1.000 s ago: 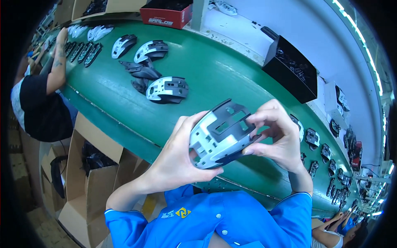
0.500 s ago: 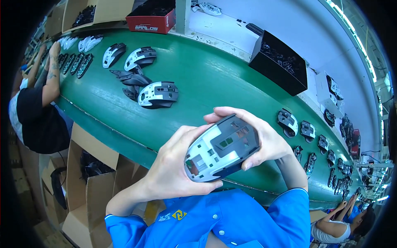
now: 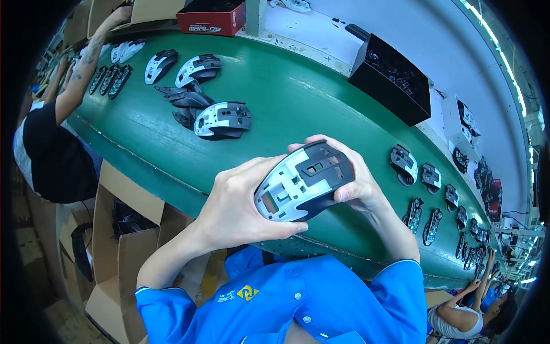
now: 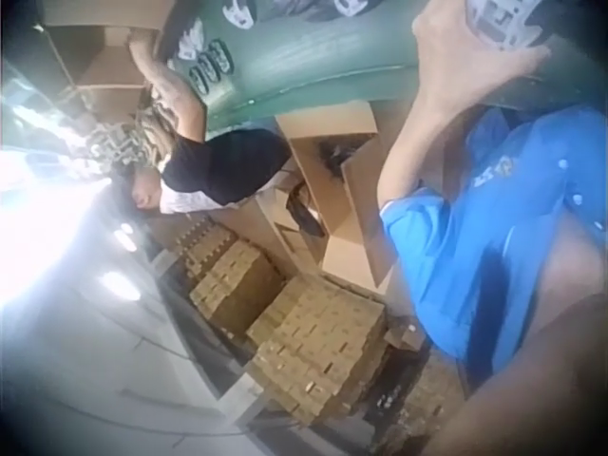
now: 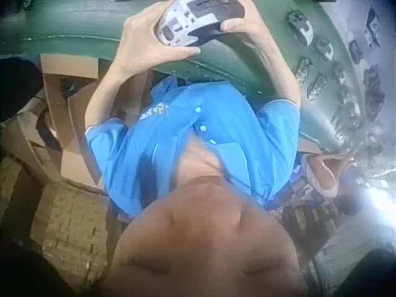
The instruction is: The person assembles computer mouse shells by taking small components from a box, fitting them into mouse top casings by hand, and placing the assembled casings on the conveyor table.
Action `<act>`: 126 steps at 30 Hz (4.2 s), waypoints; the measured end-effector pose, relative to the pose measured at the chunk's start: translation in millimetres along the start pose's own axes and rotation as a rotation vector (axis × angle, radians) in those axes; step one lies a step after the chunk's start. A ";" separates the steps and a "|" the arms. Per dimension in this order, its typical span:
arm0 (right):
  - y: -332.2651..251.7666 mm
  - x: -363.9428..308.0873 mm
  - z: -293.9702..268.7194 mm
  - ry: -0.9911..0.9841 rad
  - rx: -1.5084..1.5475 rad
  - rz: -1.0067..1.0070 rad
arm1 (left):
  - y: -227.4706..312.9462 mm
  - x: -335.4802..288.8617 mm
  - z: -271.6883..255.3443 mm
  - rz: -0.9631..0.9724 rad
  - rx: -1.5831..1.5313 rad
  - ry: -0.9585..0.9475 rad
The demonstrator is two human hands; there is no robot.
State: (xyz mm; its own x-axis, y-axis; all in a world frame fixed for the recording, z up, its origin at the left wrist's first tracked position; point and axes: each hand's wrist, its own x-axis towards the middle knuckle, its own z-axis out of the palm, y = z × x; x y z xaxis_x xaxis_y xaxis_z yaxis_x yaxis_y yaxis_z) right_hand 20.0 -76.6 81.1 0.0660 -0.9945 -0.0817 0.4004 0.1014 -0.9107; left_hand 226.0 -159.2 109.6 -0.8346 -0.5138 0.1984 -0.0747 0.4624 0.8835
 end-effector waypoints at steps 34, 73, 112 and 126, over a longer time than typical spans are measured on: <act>-140.3 86.1 -341.2 0.840 -1.370 0.596 | -80.1 50.5 20.1 -0.642 -1.453 -0.099; -145.3 71.1 -299.7 0.778 -0.345 0.156 | -76.8 61.0 15.6 -0.613 -1.522 -0.027; -96.6 24.0 -24.5 0.266 -0.556 0.097 | -42.9 28.3 -6.0 -0.603 -1.415 -0.141; -56.2 -8.2 51.8 -0.051 -1.449 -0.523 | -6.5 -8.7 -10.0 -0.618 -1.036 -0.336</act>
State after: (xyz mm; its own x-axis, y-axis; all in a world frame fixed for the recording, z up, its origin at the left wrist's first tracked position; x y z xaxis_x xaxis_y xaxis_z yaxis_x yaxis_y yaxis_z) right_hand 44.3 -72.8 153.9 0.2476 -0.9044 0.3475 -0.8126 -0.3892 -0.4339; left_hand 239.3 -164.9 106.3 -0.9221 -0.1622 -0.3513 -0.1665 -0.6532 0.7386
